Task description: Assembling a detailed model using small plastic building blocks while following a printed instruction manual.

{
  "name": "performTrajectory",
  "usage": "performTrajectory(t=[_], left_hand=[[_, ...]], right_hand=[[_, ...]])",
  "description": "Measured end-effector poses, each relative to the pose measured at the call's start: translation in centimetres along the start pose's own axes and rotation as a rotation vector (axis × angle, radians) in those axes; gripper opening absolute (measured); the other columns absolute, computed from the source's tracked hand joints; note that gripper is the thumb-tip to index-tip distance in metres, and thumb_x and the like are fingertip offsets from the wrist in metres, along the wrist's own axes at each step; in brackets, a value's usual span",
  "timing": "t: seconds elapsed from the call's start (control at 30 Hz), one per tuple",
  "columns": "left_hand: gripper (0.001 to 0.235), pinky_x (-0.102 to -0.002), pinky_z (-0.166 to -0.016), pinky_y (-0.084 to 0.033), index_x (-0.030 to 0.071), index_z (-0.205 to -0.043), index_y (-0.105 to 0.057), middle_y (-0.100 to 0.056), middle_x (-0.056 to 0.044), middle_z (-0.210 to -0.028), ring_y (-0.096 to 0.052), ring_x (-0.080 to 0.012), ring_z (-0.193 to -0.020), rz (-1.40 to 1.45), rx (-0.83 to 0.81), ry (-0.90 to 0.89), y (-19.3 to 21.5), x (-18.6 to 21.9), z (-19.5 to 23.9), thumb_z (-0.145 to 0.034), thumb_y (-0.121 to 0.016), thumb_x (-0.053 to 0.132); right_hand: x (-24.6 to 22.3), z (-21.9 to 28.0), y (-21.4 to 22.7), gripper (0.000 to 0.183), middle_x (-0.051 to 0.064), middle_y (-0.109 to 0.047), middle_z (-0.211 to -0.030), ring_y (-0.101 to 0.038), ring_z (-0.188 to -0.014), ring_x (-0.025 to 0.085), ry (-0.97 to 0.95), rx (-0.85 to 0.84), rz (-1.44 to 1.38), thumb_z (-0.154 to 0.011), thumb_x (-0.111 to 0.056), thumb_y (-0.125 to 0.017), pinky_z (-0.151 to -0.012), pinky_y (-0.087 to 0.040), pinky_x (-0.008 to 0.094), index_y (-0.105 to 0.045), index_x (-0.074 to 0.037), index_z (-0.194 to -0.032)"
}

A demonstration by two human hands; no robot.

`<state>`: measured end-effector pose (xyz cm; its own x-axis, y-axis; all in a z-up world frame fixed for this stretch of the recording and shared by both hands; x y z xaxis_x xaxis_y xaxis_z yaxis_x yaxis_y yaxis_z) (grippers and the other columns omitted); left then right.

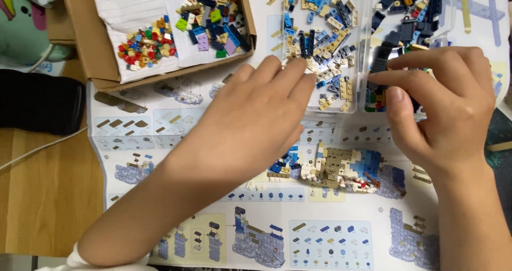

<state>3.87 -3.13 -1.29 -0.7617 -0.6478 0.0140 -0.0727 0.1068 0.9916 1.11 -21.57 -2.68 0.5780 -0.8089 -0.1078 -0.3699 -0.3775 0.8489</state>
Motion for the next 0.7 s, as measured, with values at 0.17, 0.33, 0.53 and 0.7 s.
performTrajectory(t=[0.17,0.33,0.53,0.7], left_hand=[[0.062,-0.051,-0.110,-0.028,0.002,-0.142,-0.038,-0.041,-0.016,-0.143,-0.038,-0.0325,-0.129,0.187,-0.324,0.062,-1.2,1.4,-0.3,-0.081,-0.050,0.005],[0.041,-0.040,-0.089,-0.039,0.005,-0.126,-0.053,-0.053,-0.010,-0.121,-0.050,-0.0264,-0.108,0.077,-0.141,0.052,-0.7,2.0,0.3,-0.084,-0.051,0.005],[0.014,-0.033,-0.080,-0.042,0.007,-0.103,-0.066,-0.059,-0.006,-0.100,-0.055,-0.0217,-0.086,0.014,0.270,0.108,1.1,2.0,1.7,-0.093,-0.057,0.006],[0.022,-0.037,-0.087,-0.046,0.006,-0.110,-0.070,-0.064,-0.011,-0.125,-0.063,-0.0234,-0.094,0.049,0.325,0.167,0.7,2.2,1.8,-0.091,-0.062,0.011]], right_hand=[[-0.2,-0.5,-0.7,0.034,0.019,-0.070,-0.110,-0.063,-0.101,0.035,-0.008,-0.007,0.033,-0.103,-0.027,-0.059,-0.091,-0.042,0.044,-0.069,0.004,-0.109],[-1.7,-1.4,-0.1,0.047,0.017,-0.069,-0.109,-0.062,-0.102,0.034,0.089,-0.078,0.051,-0.086,-0.042,-0.075,-0.091,-0.047,0.043,-0.071,-0.001,-0.108],[-0.4,-0.1,-2.0,0.048,0.015,-0.061,-0.117,-0.059,-0.111,0.033,0.002,-0.249,0.061,-0.079,-0.038,-0.073,-0.098,-0.051,0.049,-0.067,-0.009,-0.117],[0.9,0.6,-2.6,0.039,0.014,-0.062,-0.127,-0.060,-0.119,0.032,-0.153,-0.354,0.139,-0.083,-0.036,-0.066,-0.105,-0.050,0.049,-0.069,-0.020,-0.118]])
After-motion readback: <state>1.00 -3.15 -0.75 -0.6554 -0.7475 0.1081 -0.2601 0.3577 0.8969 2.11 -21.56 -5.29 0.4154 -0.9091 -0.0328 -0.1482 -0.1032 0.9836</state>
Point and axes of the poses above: each hand's wrist, its own z-axis away from the middle knuckle, its own y-axis out of the back of the hand, x = y × z, the point moved 6 cm from there along -z, towards the middle knuckle
